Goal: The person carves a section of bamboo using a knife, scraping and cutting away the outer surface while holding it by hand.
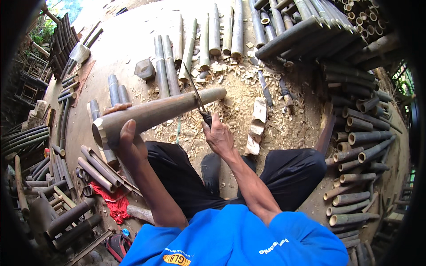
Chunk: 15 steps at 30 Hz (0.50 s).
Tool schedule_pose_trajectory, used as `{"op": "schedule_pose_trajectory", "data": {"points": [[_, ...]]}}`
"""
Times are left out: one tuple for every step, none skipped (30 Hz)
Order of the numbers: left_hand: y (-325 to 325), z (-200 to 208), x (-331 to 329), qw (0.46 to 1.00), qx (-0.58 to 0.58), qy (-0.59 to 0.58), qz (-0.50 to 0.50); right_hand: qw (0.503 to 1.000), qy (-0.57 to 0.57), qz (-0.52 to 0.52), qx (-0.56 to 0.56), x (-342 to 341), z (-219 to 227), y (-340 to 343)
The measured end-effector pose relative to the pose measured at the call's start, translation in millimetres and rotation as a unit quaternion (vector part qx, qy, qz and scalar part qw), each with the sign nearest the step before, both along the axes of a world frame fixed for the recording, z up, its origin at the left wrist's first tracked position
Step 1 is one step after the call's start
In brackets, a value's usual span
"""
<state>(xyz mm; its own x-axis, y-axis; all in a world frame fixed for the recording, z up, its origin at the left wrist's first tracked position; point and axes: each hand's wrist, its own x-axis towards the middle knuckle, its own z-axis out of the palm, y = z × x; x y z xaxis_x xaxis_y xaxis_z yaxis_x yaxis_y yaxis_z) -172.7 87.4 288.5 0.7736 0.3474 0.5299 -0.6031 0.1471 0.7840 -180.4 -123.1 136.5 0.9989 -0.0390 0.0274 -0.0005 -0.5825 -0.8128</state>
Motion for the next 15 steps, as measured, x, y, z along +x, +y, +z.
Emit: {"op": "schedule_pose_trajectory", "data": {"points": [[0,1,2,1.000,0.002,-0.004,-0.001,1.000,-0.003,-0.001,0.001,2,3,-1],[1,2,0,1.000,0.006,0.000,0.000,0.996,-0.027,-0.006,0.081,-1,15,0],[-1,3,-2,1.000,0.010,0.004,0.001,0.986,-0.051,-0.013,0.161,-3,20,2],[-4,4,-4,1.000,0.013,0.005,0.007,0.985,-0.091,-0.024,0.144,-4,10,5],[-10,7,-4,1.000,0.011,0.003,0.009,0.985,-0.092,-0.027,0.144,-3,1,2],[-6,3,-3,1.000,0.000,-0.001,0.006,0.995,-0.064,-0.022,0.073,2,-7,1],[0,-3,-4,1.000,-0.017,0.003,-0.004,0.999,-0.035,-0.018,0.002,7,-14,-2],[7,-2,-2,1.000,-0.017,0.002,-0.005,1.000,0.007,0.006,0.028,7,1,0],[6,-2,-6,1.000,-0.012,0.010,-0.002,0.999,0.015,0.009,0.033,0,10,2],[5,-2,-8,1.000,-0.004,0.018,0.004,0.996,-0.009,0.001,0.091,-4,17,3],[0,0,-5,1.000,-0.001,0.017,0.006,0.989,-0.041,-0.011,0.144,-3,22,0],[1,-1,-3,1.000,-0.002,0.017,0.005,0.985,-0.089,-0.017,0.147,-2,18,-1],[5,-1,-1,0.999,0.031,-0.013,-0.036,0.985,-0.088,-0.018,0.146,0,11,-3],[9,1,2,0.994,0.066,-0.048,-0.076,0.996,-0.036,-0.006,0.086,4,12,-5],[12,1,4,0.993,0.066,-0.053,-0.077,1.000,0.016,0.006,0.026,8,13,-6]]}}
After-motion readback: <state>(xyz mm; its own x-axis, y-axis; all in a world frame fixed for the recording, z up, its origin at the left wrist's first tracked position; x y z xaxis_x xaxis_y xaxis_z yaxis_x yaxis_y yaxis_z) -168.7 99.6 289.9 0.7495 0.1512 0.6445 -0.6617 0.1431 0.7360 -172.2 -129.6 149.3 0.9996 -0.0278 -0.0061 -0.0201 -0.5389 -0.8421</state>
